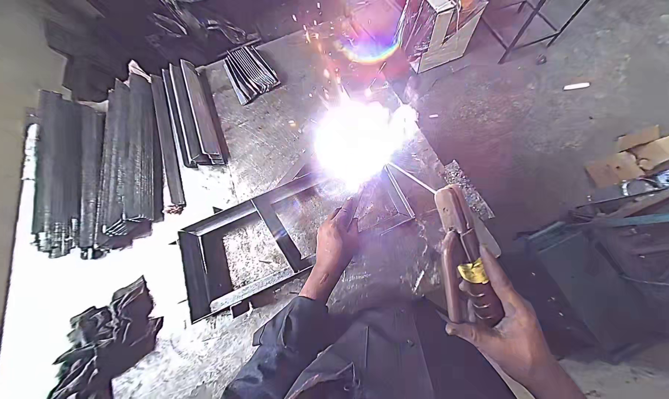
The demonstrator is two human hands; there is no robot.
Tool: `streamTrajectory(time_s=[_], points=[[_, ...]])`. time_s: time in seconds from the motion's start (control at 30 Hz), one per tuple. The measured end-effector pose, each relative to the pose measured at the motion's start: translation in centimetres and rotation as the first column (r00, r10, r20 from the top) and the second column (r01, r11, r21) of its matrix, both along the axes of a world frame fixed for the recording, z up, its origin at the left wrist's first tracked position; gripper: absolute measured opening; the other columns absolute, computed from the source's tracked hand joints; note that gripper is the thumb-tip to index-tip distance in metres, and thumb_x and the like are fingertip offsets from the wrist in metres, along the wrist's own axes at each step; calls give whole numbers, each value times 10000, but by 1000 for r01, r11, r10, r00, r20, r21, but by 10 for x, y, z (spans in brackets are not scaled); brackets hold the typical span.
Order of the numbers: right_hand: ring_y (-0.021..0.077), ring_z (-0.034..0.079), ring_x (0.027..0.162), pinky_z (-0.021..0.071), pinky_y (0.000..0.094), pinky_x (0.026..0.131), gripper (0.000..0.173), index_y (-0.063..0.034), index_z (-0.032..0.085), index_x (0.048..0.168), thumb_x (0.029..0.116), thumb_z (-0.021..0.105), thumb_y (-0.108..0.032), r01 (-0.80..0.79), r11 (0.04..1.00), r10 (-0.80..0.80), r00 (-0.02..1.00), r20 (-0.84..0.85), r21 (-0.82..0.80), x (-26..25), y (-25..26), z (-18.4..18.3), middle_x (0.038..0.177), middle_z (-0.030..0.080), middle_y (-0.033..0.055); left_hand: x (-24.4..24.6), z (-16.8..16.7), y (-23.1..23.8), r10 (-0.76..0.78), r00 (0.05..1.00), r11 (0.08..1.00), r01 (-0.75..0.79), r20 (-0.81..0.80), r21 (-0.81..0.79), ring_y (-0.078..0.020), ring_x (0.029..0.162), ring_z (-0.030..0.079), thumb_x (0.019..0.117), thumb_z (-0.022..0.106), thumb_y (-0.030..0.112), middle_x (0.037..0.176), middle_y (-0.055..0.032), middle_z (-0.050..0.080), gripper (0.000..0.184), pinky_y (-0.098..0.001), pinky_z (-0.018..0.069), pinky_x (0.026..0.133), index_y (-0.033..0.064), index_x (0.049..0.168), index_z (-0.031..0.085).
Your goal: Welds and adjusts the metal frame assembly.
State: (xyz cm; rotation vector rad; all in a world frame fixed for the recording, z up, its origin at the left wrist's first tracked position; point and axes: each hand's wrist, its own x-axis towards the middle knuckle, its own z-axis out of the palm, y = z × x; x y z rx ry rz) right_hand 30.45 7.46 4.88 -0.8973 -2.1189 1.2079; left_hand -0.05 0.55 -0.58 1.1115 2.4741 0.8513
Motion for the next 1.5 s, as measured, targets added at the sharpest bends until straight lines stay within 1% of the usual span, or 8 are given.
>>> streamTrajectory(time_s=[0.1,0.23,0.53,0.7,0.9,1.03,1.3,1.5], points=[[-39,626,993,559,156,857,1225,17,326,1580,695,851,-649,13,1000,-13,1000,5,-13,0,0,4,1347,635,72,1,1,0,-12,1000,999,12,-26,31,-260,1026,727,980,611,165,1146,-124,749,353,-458,571,922,92,1313,706],[-3,603,771,557,171,639,1206,-16,331,1588,689,887,-598,0,998,0,1000,-14,-61,-1,-1,3,1245,657,69,-1,-3,0,-10,1000,1000,11,-18,29,-254,1020,730,980,615,165,1157,-125,750,392,-458,574,923,104,1362,680],[0,597,805,542,161,645,1174,-44,366,1581,695,871,-625,-32,999,32,999,37,6,-2,2,12,1244,651,73,0,1,1,5,1000,1000,-5,1,-22,-253,1053,724,999,592,181,1183,-108,745,402,-465,563,942,158,1395,660],[26,637,992,577,204,834,1180,-69,389,1579,684,840,-691,-36,995,25,992,120,89,-1,3,17,1270,659,76,0,2,0,-5,1000,1000,5,-9,-15,-263,1010,729,1000,589,187,1158,-120,745,389,-478,571,912,147,1377,672],[14,647,1076,579,204,902,1170,-37,373,1576,692,874,-618,-14,998,10,999,52,68,-1,1,20,1367,634,80,-1,4,2,7,999,995,-2,50,-102,-278,1080,712,997,588,183,1204,-118,737,418,-502,555,953,178,1411,648],[-6,610,820,561,165,680,1205,-42,339,1593,682,892,-603,6,1000,-6,1000,1,24,7,-3,22,1287,637,85,-3,1,0,-12,1000,997,14,24,-80,-305,1036,721,998,581,193,1177,-152,736,457,-508,560,932,126,1449,609],[14,597,761,551,181,635,1187,-30,334,1592,700,891,-581,-8,1000,8,1000,-18,-19,0,-3,12,1239,652,91,-2,1,0,-1,1000,998,1,13,-65,-279,1024,721,991,592,184,1159,-140,741,462,-467,560,932,105,1445,609],[3,615,820,565,171,685,1182,-4,346,1578,696,896,-566,-15,999,14,1000,-19,-35,-5,-2,9,1254,654,75,-2,1,2,-14,1000,997,14,9,-81,-297,1063,716,997,586,191,1171,-144,739,422,-493,554,953,114,1407,642]])
